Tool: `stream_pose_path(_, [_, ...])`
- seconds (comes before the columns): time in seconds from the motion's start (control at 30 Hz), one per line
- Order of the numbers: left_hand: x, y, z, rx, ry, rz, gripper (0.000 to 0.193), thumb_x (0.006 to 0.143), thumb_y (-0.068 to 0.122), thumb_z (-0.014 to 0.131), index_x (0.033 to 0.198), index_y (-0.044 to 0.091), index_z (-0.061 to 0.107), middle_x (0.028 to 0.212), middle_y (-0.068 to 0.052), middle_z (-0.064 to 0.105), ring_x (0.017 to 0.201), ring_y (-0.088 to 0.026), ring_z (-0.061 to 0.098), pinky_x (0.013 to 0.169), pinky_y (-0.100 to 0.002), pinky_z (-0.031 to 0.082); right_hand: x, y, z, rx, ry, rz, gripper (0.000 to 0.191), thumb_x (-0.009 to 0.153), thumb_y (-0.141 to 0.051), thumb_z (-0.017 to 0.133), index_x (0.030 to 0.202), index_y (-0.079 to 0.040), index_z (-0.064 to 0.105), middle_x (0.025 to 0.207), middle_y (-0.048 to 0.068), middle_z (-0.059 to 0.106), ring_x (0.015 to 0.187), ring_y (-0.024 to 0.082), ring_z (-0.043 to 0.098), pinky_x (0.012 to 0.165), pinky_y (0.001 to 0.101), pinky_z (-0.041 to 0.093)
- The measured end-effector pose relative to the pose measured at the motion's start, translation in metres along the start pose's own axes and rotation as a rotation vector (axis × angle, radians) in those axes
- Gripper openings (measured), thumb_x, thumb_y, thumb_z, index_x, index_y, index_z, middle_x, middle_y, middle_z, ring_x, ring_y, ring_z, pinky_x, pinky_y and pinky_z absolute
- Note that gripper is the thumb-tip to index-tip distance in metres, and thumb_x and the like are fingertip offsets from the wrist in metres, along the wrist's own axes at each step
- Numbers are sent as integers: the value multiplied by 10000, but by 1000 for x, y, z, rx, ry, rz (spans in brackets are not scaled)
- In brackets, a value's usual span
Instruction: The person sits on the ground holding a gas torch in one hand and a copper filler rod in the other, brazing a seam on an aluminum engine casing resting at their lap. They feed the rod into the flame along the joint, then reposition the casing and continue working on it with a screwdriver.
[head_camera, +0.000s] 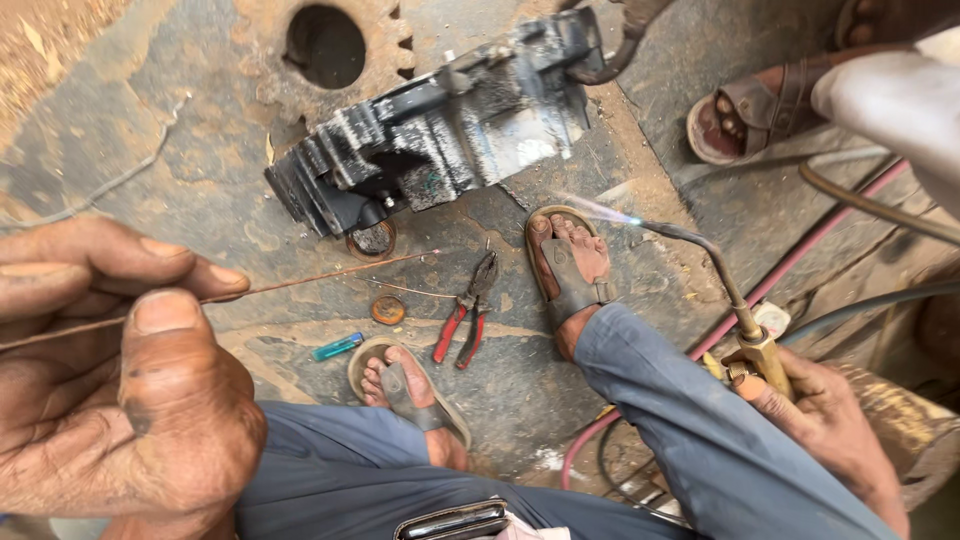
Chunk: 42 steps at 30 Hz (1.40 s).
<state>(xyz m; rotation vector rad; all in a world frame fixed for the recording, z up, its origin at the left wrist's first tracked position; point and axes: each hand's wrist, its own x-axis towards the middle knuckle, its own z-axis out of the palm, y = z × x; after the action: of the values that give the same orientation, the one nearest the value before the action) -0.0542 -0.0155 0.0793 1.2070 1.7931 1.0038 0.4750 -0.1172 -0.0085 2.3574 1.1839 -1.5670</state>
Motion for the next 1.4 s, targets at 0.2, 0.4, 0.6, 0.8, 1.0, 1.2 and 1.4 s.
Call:
stream_pose_path(0.2, [2,-29,19,-196,174,156,301,1096,-82,669,1252,-8,422,1069,-179,618,931,-251,716,864,-362,664,1,-25,10,-35,-62,27,480,862,-341,779,1251,-63,740,811,117,744,740,173,630,650,383,541])
stream_pose_path(0.4, [-31,-48,55,-498,241,231,291,1101,-116,700,1176,23,455,1010,-176,650,904,-248,733,862,-409,687,1,-45,4,-130,-125,-168,437,846,-334,744,1214,-98,728,805,67,725,693,136,687,654,333,556])
stream_pose_path(0.6, [-33,-69,80,-619,276,202,255,1070,-87,661,1168,23,453,994,-229,700,839,-261,744,792,-397,676,-3,-71,7,-210,-80,-362,365,895,-309,751,1190,-95,760,743,18,715,622,133,672,611,303,530])
stream_pose_path(0.8, [-33,-81,87,-668,318,208,204,1074,-72,610,1178,19,460,993,-181,656,844,-225,717,802,-404,666,-2,-83,18,-330,92,-216,395,904,-282,828,1230,-69,767,733,136,649,565,200,619,567,350,493])
stream_pose_path(1.0, [-34,-86,83,-139,35,500,240,874,-93,589,1049,56,519,958,-134,652,832,-245,700,746,-374,609,0,-67,20,17,124,-431,417,849,-270,778,1185,-32,709,880,39,769,782,99,680,704,251,533])
stream_pose_path(1.2, [-31,-130,76,754,-651,610,331,647,110,726,967,101,641,897,-93,672,806,-284,689,679,-449,565,17,-43,19,64,88,-144,569,761,-298,806,1288,-115,695,1003,61,774,861,174,734,771,362,603])
stream_pose_path(1.4, [-46,-187,82,1520,-1090,324,157,925,155,643,1038,154,753,1022,-96,751,920,-272,740,641,-468,608,47,-21,37,110,-46,-211,699,762,-307,815,1380,-105,559,1125,90,723,1022,175,660,868,349,529])
